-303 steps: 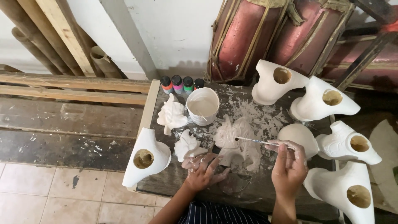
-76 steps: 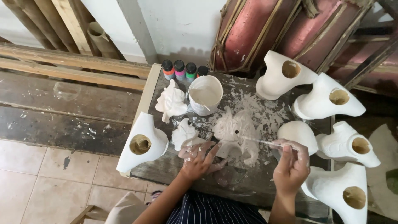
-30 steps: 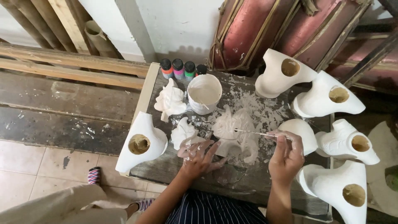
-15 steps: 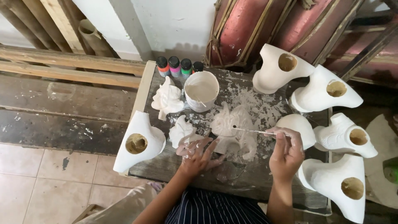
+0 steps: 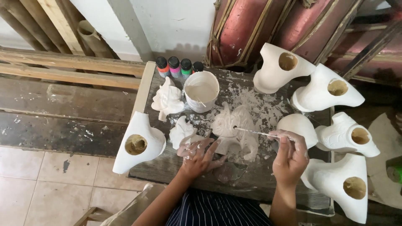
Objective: Applying a white coating or paint to a small figurine using a thin stick or brush.
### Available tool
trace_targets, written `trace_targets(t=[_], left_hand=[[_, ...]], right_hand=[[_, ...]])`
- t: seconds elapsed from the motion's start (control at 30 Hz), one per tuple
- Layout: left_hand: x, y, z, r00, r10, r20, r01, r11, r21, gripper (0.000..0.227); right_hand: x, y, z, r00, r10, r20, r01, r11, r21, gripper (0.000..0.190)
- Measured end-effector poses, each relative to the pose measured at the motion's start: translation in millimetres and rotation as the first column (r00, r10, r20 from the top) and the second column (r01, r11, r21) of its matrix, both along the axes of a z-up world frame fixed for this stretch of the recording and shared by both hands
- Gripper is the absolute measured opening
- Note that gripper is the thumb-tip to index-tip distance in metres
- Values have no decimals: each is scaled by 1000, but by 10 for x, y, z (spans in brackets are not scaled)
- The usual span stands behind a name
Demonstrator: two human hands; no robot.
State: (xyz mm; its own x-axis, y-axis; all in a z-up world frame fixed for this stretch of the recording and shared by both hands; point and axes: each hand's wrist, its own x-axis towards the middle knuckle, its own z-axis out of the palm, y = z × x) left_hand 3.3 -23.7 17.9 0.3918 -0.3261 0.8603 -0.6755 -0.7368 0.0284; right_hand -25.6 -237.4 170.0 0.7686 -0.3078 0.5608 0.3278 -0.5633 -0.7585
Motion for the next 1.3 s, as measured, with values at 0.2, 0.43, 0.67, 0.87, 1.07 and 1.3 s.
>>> trace_targets(t=[0.2, 0.43, 0.67, 0.87, 1.07, 1.3], left_hand=[[-28, -6, 196, 997, -10, -73, 11, 1000, 4, 57], [-19, 193, -77, 999, 40, 19, -44, 950, 310, 65], [-59, 279, -269, 996, 69, 53, -86, 871, 484, 80], [22, 252, -2, 969, 116, 216, -198, 889, 412, 70], [6, 264, 7, 965, 137, 224, -224, 872, 435, 73], [-24, 255, -195, 993, 62, 98, -101, 883, 459, 68]], right_hand=[[-10, -63, -23, 1000, -16, -6, 16, 999, -34, 14], [-38, -29, 8, 998, -56, -6, 56, 998, 4, 14], [-138, 0, -63, 995, -33, -92, 45, 991, 129, 15], [-152, 20, -69, 995, -73, -69, 83, 987, 140, 18], [-106, 54, -28, 995, -99, -9, 99, 993, 62, 18], [-188, -7, -100, 989, -144, -19, 145, 988, 46, 21]])
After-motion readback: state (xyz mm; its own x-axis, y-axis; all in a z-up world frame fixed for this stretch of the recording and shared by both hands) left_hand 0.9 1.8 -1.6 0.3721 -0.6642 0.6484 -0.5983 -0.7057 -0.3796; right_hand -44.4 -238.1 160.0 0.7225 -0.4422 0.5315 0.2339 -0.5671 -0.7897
